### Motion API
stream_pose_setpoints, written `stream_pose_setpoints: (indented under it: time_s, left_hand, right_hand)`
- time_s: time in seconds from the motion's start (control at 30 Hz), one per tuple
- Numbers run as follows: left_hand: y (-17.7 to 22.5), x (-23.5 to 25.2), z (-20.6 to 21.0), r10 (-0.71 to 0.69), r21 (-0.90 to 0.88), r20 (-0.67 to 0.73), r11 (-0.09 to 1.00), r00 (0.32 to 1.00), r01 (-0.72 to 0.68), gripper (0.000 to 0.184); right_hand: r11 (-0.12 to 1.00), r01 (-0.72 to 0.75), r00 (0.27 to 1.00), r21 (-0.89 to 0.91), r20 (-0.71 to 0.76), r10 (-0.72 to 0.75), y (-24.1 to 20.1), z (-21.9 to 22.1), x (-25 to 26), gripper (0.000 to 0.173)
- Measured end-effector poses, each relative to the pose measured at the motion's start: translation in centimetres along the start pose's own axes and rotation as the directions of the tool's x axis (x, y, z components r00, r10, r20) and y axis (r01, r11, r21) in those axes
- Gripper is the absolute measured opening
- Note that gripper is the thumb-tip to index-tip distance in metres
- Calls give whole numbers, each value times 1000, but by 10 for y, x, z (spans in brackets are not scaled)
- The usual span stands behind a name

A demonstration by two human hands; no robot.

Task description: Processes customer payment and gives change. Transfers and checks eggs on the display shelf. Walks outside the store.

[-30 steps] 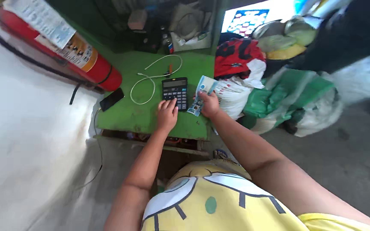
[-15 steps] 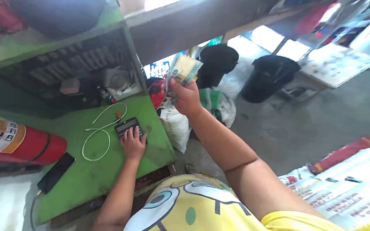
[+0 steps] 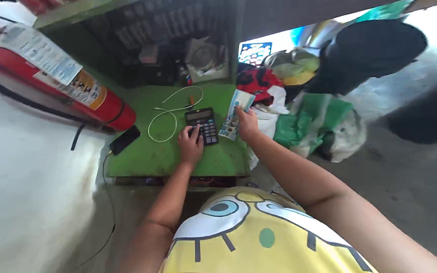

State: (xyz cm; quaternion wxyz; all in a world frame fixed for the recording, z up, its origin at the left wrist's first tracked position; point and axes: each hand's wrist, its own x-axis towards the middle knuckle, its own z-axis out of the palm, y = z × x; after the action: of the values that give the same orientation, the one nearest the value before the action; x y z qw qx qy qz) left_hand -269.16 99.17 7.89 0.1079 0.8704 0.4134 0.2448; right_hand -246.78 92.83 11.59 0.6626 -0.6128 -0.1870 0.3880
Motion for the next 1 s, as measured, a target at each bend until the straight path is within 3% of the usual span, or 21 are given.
stream_pose_setpoints:
  time_s: [0.13,0.23,0.43,0.77,1.0]
  left_hand:
    - [-25,-29,-9,-113,-95,-78,990,990,106,37]
    - [-33,-41,-17,-181,-156,-72,973,981,168,34]
    - [-15,-34,-27,-288,-114,55,949,956,293,48]
    - [-5,-13,-15,-179,89,-25,980,984,180,52]
    - [0,1,-16,-127,198,59,974,990,113,50]
  right_hand:
    - [896,101,995,-432,38,-94,44,10,-1,39]
    - [794,164,986,-585,84,-141,44,16,-3,42]
    - [820,234,971,-522,91,-219,51,12,-1,39]
    - [785,296,953,-545,115,-279,50,11,-6,39]
    - [796,331,939,-506,96,-330,56,10,-3,41]
